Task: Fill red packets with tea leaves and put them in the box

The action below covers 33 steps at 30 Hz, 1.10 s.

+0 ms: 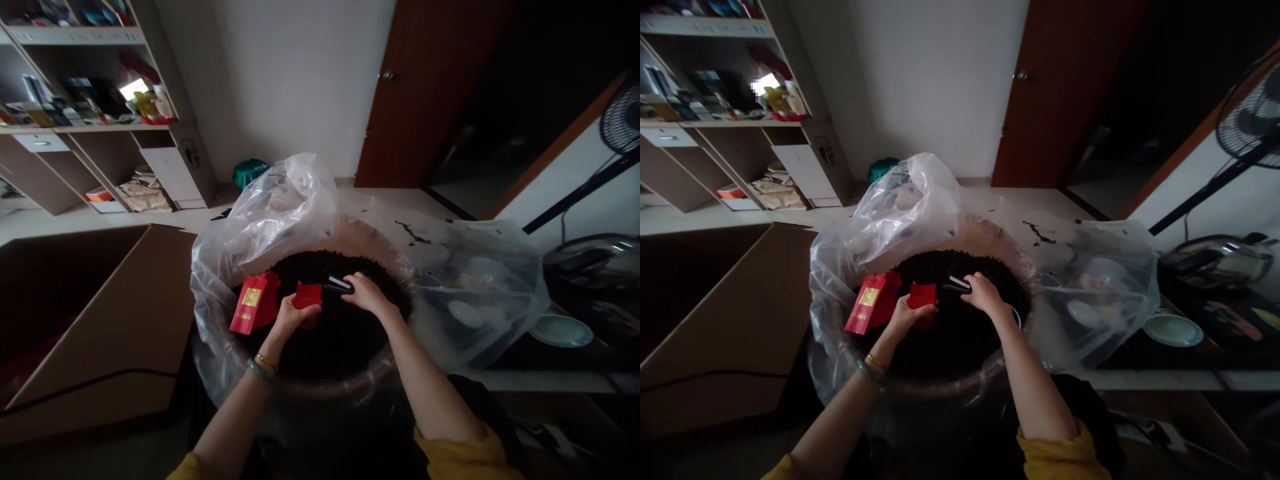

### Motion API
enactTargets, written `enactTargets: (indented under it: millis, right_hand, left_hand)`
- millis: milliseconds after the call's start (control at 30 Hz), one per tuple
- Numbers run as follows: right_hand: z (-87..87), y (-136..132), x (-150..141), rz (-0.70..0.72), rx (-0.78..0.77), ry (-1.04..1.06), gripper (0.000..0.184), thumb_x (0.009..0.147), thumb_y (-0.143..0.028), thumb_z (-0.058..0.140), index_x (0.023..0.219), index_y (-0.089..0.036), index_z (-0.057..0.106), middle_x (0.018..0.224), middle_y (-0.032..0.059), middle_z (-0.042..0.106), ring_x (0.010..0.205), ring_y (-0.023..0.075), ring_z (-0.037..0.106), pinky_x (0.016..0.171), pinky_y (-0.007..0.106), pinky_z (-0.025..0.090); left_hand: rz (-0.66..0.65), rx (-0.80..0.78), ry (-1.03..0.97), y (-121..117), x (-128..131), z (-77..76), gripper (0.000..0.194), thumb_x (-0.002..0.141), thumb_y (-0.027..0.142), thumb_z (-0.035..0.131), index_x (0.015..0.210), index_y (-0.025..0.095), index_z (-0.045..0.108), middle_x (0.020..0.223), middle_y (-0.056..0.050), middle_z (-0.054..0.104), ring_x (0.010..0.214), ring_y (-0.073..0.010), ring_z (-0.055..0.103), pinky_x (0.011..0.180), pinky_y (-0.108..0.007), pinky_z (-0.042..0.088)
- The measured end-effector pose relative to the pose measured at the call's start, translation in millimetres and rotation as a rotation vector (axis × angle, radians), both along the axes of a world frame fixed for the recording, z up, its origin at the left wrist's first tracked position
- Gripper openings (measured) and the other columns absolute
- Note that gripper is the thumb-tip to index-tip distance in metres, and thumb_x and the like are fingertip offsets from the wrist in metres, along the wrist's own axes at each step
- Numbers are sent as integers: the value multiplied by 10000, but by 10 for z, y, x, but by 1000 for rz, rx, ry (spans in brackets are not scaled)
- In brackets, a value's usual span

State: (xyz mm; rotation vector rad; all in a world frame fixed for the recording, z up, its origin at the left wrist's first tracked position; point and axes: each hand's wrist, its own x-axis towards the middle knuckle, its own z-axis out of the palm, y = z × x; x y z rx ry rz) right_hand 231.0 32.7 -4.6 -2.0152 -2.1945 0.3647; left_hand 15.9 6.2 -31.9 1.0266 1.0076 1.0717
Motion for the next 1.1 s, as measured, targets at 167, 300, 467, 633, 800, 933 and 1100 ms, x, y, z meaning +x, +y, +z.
enactTargets:
  millis: [167, 300, 467, 633, 800, 933, 1100]
  right_hand:
    - [245, -39, 161, 89, 209, 357, 476, 743, -288, 705, 1199, -206, 593, 1143, 89, 592, 1061, 214, 588, 933, 340, 456]
    - [447, -220, -83, 289, 126, 445, 483, 718, -290, 734, 1179, -198, 620, 1077, 74, 618, 991, 201, 613, 914, 342, 465]
    - [501, -347, -415, 271, 118, 422, 307, 764, -229, 690, 1070, -207, 682, 1010, 64, 660, 910, 187, 635, 842, 320, 478]
    - [495, -359, -467, 217, 136, 333, 255, 792, -217, 664, 1044, -219, 697, 1015, 52, 676, 911, 195, 642, 816, 308, 481]
    - [483, -366, -490, 205, 140, 309, 244, 807, -229, 647, 1045, -242, 697, 1006, 41, 672, 919, 194, 637, 807, 308, 482]
    - [491, -355, -442, 218, 114, 356, 263, 784, -233, 670, 1046, -238, 693, 1005, 41, 664, 906, 182, 633, 814, 301, 473]
    - [501, -344, -369, 237, 48, 368, 414, 693, -252, 755, 1096, -203, 672, 1004, 66, 649, 879, 188, 631, 794, 305, 474]
  left_hand:
    - [1, 6, 22, 8, 2, -49, 482, 424, 362, 880, 795, 105, 710, 739, -71, 739, 619, -169, 653, 620, -264, 500]
    - [-41, 43, 51, -9, 8, -57, 450, 439, 350, 876, 778, 103, 711, 680, -44, 721, 570, -147, 620, 576, -253, 486]
    - [-86, 65, 67, -23, 4, -49, 420, 449, 360, 872, 738, 106, 705, 631, -27, 693, 534, -129, 588, 557, -252, 472]
    - [-74, 52, 68, -25, 7, -39, 435, 439, 375, 873, 735, 109, 699, 623, -19, 682, 531, -118, 577, 560, -245, 467]
    - [-92, 39, 61, -26, 4, -21, 405, 447, 377, 867, 691, 108, 689, 607, -14, 672, 519, -106, 562, 553, -238, 461]
    - [-86, 31, 71, -30, 3, -5, 403, 443, 363, 870, 700, 106, 695, 594, -12, 665, 511, -109, 559, 536, -238, 457]
    - [-77, 39, 58, -35, 8, 12, 438, 443, 355, 870, 771, 110, 716, 622, -15, 681, 518, -109, 563, 537, -236, 463]
